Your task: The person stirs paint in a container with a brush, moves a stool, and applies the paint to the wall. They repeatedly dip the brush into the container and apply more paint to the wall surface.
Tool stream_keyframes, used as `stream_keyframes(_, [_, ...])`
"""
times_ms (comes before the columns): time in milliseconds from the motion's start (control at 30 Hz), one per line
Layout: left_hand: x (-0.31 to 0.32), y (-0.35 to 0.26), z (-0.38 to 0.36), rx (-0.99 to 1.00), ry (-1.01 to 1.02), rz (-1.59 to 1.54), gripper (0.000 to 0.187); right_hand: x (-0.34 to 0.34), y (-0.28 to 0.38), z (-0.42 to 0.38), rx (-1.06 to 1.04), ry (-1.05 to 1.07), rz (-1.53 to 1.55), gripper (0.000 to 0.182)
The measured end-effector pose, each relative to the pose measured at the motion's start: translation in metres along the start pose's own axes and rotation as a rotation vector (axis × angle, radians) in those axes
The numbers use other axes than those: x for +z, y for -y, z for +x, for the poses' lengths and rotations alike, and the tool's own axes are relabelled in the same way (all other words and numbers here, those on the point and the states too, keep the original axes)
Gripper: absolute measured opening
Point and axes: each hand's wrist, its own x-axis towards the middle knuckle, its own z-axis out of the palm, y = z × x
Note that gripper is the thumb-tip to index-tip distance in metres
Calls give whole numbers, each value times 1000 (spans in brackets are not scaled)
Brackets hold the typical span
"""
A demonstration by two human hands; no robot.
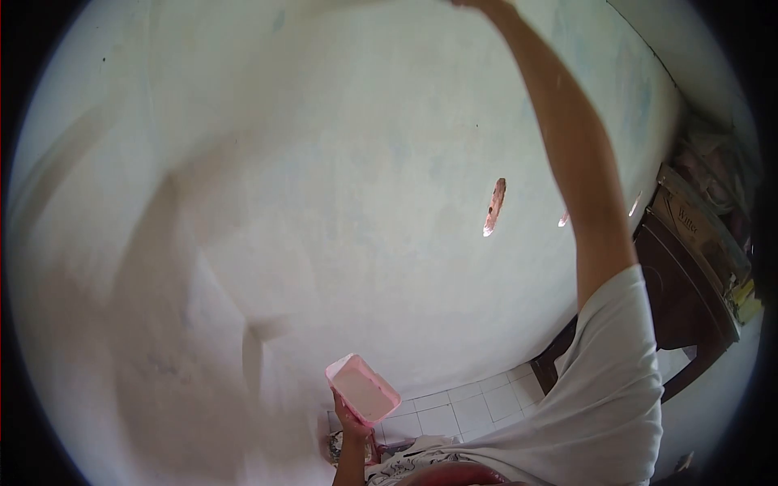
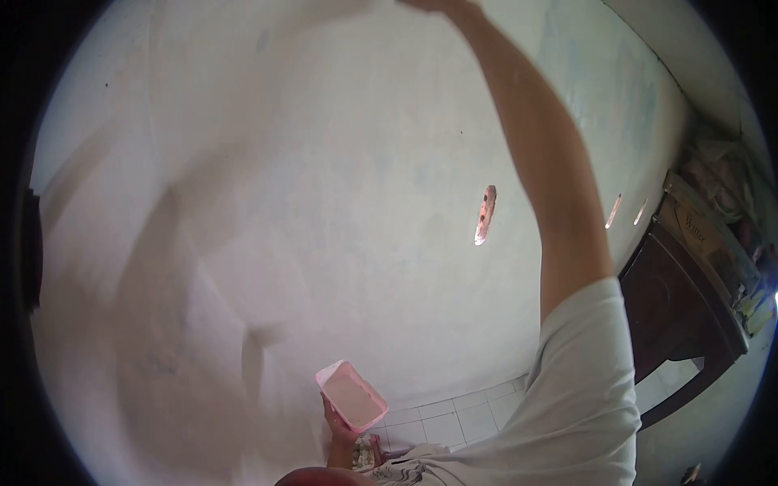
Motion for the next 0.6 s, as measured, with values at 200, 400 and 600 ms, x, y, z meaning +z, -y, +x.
stream_keyframes(200, [5, -11, -6, -140, 25, -80, 64, -11, 112, -232, 117, 417, 12, 36])
stream_keyframes(400, [17, -20, -10, -114, 64, -44, 66, -80, 130, -290, 213, 926, 406, 63])
stream_keyframes(600, [10, -13, -7, -116, 73, -43, 66, -65, 63, -187, 225, 372, 358, 22])
